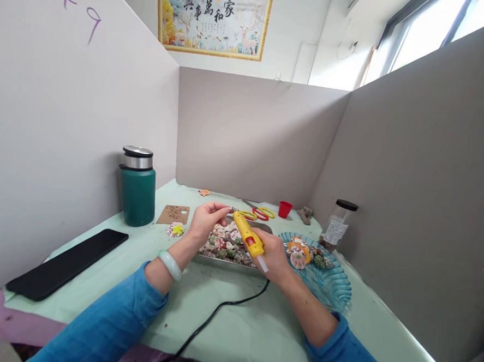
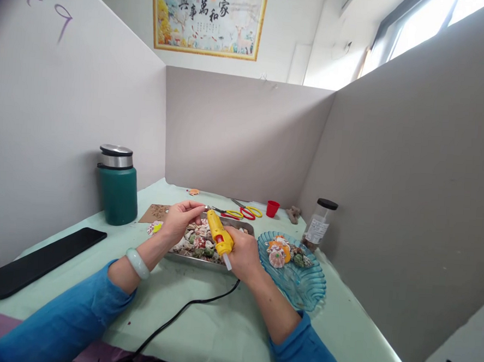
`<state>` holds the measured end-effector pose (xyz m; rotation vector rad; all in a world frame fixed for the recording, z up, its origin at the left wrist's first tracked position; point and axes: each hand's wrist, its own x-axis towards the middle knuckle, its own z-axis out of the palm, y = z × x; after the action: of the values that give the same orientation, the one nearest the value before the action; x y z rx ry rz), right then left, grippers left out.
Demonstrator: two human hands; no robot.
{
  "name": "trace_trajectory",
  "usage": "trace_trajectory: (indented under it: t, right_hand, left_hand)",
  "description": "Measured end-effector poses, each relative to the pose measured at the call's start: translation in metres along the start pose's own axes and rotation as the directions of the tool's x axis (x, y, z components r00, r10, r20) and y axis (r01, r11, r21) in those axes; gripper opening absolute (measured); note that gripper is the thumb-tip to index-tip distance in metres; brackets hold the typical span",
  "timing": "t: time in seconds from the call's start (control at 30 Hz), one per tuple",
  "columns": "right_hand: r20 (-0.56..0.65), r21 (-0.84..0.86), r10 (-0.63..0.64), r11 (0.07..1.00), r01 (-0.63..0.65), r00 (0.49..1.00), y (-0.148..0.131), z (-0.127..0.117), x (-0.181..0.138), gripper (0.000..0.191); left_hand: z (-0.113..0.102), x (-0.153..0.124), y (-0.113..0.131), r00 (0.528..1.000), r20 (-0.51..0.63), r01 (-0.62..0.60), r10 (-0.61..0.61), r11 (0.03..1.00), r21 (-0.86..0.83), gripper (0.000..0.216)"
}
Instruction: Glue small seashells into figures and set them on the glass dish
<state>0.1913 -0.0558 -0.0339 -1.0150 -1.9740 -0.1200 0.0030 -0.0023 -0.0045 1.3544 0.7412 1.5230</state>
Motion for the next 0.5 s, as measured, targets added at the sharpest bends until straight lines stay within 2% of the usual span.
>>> trace_trajectory:
  t: [0.23,0.5]
  right_hand:
    - [0.002,0.003,-0.017,1.0,0.017,1.0,-0.0032,-0.0019,0.0009,0.019]
    - [-0.009,-0.015,0.034,0.999,-0.034,0.999,-0.006,-0.0039,0.0017,0.024]
  left_hand:
    - [0.0004,0.0,-0.0002,1.0,-0.014,-0.005,0.005,1.0,-0.014,0.024]
    - [0.0017,-0.0003,0.004,0.999,-0.045,-0.017,0.015,0.999,-0.033,0.027]
